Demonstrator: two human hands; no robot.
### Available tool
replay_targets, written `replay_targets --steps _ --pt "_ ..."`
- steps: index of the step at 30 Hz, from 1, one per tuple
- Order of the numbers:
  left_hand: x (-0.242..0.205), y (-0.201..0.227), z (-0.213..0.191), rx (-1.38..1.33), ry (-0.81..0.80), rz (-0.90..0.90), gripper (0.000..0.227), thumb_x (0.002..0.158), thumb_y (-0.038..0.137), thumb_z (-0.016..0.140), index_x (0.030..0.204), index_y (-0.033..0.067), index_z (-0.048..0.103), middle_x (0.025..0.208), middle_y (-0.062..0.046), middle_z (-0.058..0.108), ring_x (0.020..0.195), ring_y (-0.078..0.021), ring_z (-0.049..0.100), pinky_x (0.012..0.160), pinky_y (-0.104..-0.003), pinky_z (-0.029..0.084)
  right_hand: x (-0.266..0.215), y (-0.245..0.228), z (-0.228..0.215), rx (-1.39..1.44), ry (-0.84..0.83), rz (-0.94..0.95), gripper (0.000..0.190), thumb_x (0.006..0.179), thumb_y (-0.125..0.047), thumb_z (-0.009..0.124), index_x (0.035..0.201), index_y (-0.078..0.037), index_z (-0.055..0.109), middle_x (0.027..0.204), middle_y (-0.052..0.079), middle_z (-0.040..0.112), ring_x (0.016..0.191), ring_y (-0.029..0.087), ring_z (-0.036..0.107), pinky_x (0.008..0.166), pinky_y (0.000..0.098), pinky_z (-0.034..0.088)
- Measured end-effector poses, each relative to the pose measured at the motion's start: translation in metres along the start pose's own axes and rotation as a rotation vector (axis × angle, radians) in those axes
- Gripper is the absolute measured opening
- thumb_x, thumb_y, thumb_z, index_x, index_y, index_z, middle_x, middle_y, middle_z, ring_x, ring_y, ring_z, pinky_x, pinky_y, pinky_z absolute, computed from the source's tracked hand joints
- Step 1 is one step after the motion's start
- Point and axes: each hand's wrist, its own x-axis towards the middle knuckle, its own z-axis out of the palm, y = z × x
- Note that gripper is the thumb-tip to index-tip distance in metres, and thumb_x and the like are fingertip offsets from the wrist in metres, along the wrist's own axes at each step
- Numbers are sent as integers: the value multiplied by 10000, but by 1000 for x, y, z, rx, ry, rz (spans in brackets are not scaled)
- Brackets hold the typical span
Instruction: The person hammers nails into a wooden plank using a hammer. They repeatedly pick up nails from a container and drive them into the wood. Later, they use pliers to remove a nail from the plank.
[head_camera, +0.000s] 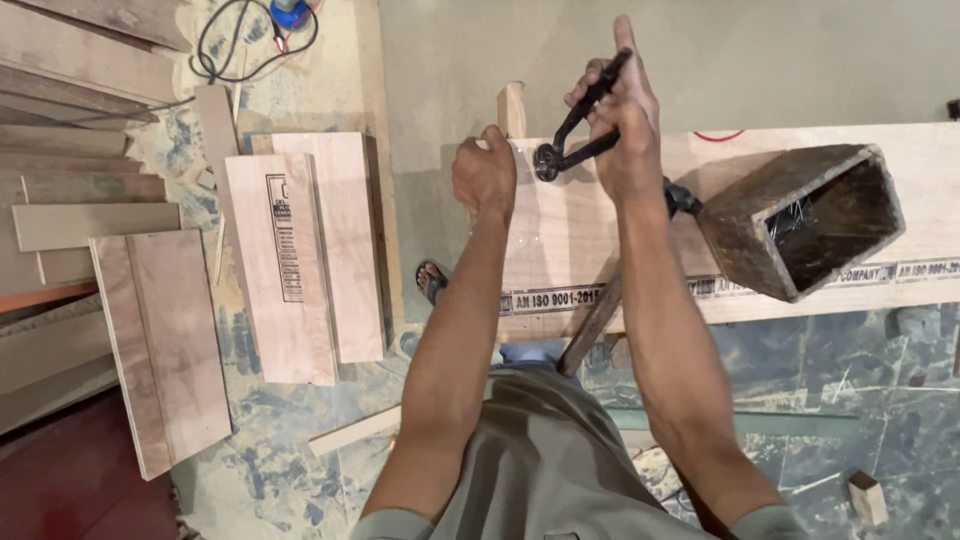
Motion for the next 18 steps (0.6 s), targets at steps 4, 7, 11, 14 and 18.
replay_targets --steps 4,7,11,14,18 --pt "3 2 -6 -23 7 25 546 883 473 533 1016 -4 762 966 -264 750 953 -425 725 873 -504 551 -25 -2 25 -88 41 -171 818 849 -139 397 1640 23 266 1131 73 499 1007 164 528 1052 338 524" --pt "3 2 -4 -33 12 15 543 875 470 537 1019 -3 761 968 -270 748 957 -428 722 877 -501 549 -28 2 35 -114 182 -262 371 845 -114 391 1153 26 543 945 108 508 846 184 501 870 369 552" --pt "3 1 -3 1 -14 -4 541 875 467 524 997 4 775 978 -258 751 964 -421 725 882 -498 551 -13 19 32 -105 217 -280 93 954 -159 414 921 -77 442 834 67 467 748 174 445 697 337 454" --pt "5 2 -3 2 -2 6 544 882 468 520 998 2 775 978 -264 748 961 -424 727 877 -504 553 12 24 23 -195 250 -208 196 991 -219 412 859 -80 450 745 46 462 647 165 436 604 331 429" --pt "6 3 -3 1 27 22 545 883 465 517 1014 1 771 966 -276 744 952 -428 726 875 -510 549 54 15 7 13 377 -1 249 942 -257 451 800 -63 516 647 49 484 538 180 466 520 363 439"
